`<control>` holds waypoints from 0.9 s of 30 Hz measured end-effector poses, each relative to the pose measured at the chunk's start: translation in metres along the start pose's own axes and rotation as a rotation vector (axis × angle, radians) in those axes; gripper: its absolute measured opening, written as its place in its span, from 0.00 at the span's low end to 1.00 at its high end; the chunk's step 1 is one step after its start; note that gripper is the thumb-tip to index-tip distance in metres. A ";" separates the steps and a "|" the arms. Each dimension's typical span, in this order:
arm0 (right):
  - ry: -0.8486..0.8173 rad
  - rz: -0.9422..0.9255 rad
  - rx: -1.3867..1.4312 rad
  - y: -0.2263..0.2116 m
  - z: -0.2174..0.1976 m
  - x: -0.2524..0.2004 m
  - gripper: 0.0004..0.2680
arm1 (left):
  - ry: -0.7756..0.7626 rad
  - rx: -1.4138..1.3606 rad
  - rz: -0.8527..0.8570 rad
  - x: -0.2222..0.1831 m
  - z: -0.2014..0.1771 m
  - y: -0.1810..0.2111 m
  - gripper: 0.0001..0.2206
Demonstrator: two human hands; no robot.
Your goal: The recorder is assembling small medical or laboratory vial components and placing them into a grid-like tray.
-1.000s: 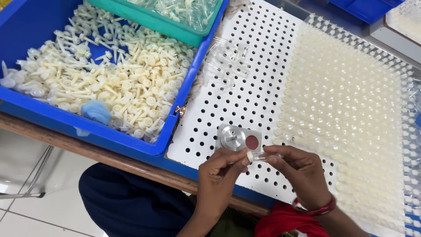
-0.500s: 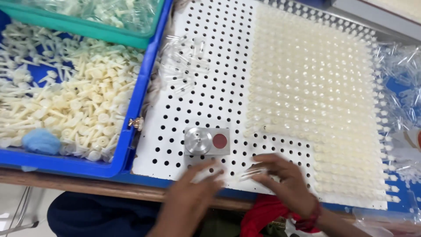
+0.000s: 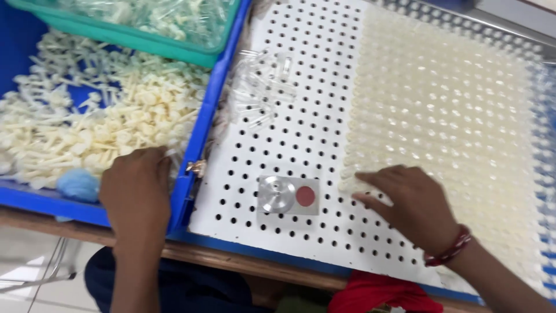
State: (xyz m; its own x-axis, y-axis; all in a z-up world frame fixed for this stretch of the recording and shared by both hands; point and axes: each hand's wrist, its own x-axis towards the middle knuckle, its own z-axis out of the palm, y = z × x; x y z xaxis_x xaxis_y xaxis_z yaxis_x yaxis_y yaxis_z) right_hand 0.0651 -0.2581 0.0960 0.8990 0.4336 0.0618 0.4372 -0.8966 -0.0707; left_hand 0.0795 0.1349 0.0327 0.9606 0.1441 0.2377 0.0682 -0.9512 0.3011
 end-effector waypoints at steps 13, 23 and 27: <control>0.236 -0.229 0.240 0.009 0.143 0.287 0.20 | -0.220 -0.183 -0.015 0.017 -0.013 0.014 0.19; 0.116 -0.149 0.396 -0.002 0.099 0.181 0.10 | -0.165 -0.231 0.046 0.014 -0.004 0.004 0.18; 0.083 -0.036 0.215 -0.011 0.075 0.166 0.08 | -0.157 -0.246 0.015 0.010 -0.011 0.008 0.18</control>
State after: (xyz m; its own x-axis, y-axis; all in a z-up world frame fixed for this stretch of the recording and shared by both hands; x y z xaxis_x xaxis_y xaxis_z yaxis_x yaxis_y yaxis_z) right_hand 0.2116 -0.1690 0.0328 0.8813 0.4482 0.1496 0.4725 -0.8366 -0.2772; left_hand 0.0867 0.1312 0.0473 0.9923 0.0684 0.1033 0.0050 -0.8553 0.5181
